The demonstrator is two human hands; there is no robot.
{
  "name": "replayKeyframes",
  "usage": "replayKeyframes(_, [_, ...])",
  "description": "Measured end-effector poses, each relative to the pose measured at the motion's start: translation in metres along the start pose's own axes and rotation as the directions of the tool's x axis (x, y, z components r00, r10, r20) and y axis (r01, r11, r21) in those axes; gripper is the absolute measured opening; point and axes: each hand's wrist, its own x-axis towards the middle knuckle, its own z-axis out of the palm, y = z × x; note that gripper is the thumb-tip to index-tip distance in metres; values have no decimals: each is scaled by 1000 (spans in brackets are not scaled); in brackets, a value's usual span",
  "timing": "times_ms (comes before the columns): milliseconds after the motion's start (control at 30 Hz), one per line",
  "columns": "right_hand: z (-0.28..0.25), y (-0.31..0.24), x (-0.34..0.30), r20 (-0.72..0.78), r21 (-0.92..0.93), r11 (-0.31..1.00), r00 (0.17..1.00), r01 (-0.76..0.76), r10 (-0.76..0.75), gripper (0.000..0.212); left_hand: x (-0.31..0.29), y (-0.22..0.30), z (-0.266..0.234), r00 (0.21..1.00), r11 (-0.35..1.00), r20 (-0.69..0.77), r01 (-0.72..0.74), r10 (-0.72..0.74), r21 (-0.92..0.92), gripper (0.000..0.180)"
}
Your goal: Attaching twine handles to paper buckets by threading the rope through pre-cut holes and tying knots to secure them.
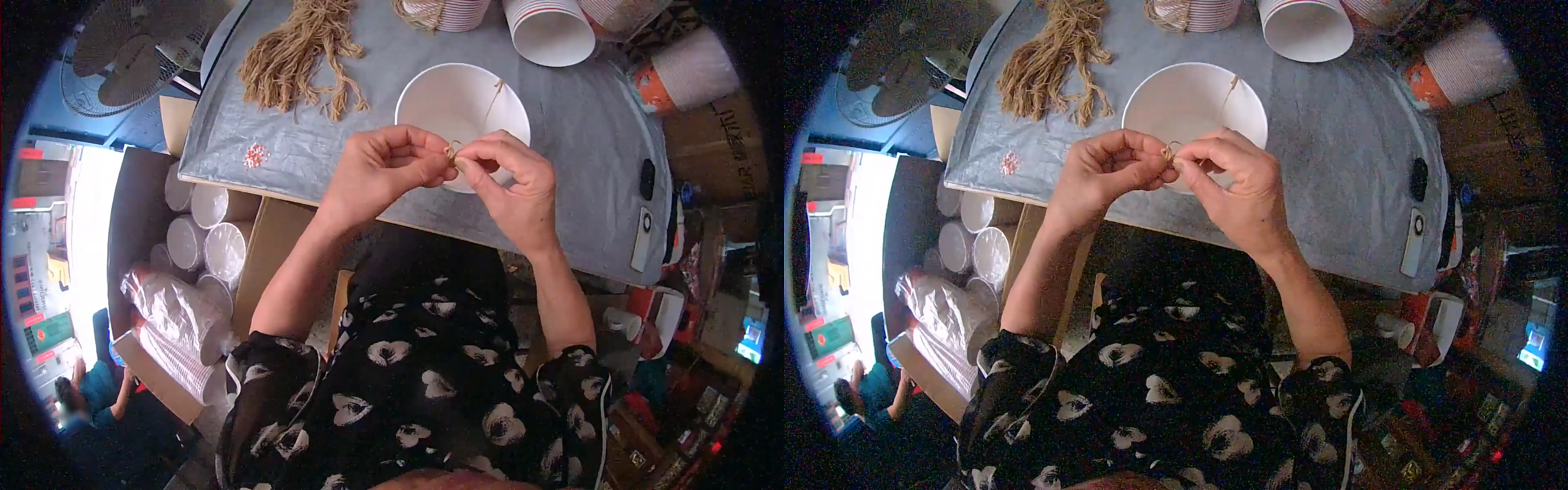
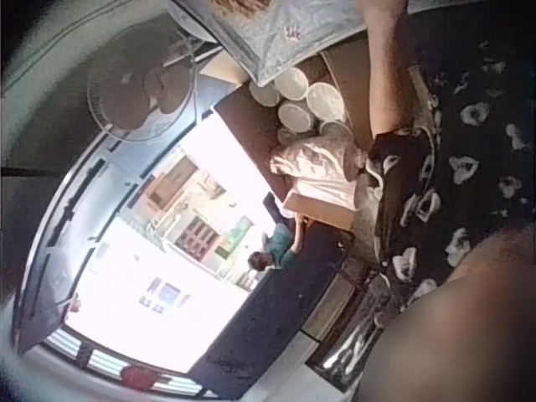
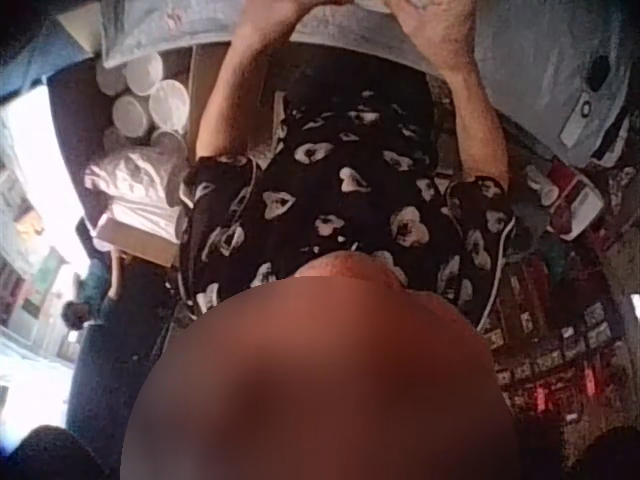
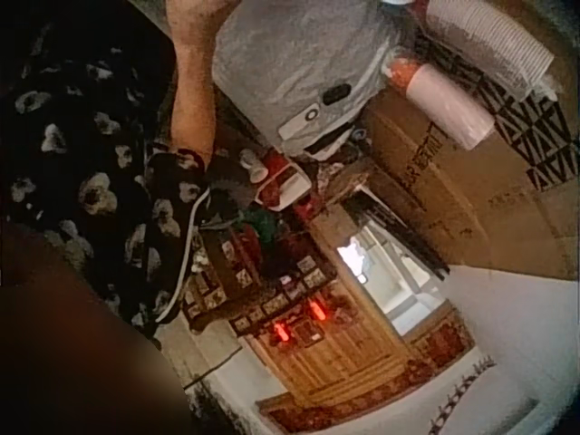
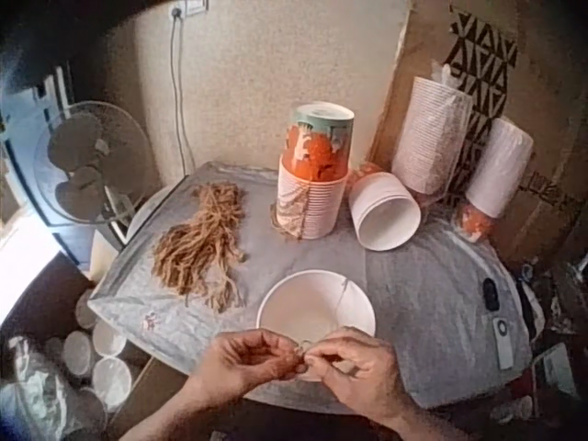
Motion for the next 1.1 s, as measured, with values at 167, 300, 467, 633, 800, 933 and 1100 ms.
replayKeyframes(167, [-1, -2, -1, -16, 18, 999, 999, -35, 35, 10, 1, -2, 2, 1000, 999, -22, 10, -9, 34, 17])
replayKeyframes(300, [-1, -3, -2, 12, -14, 1000, 1000, -26, 26, 10, 0, -3, 4, 998, 999, -59, 4, -2, 39, 16])
replayKeyframes(467, [2, -4, -1, 15, 36, 998, 999, -51, 50, 8, -1, -7, 8, 996, 997, -85, -27, 33, 72, 15])
replayKeyframes(633, [1, -5, -2, 27, 100, 989, 994, -111, 109, 7, -4, -3, 17, 993, 997, -110, -41, 48, 72, 14])
replayKeyframes(800, [-2, -6, -3, 58, 213, 927, 951, -309, 304, 9, -5, -5, 14, 994, 992, -56, -86, 91, 91, 15])
replayKeyframes(933, [-3, -9, -2, 89, 277, 894, 935, -354, 343, 10, -4, -5, 11, 994, 980, -27, -101, 107, 170, 14])
replayKeyframes(1100, [-8, -1, -3, 135, 270, 880, 920, -390, 367, 15, -4, -3, 14, 995, 980, -15, -90, 94, 178, 13])
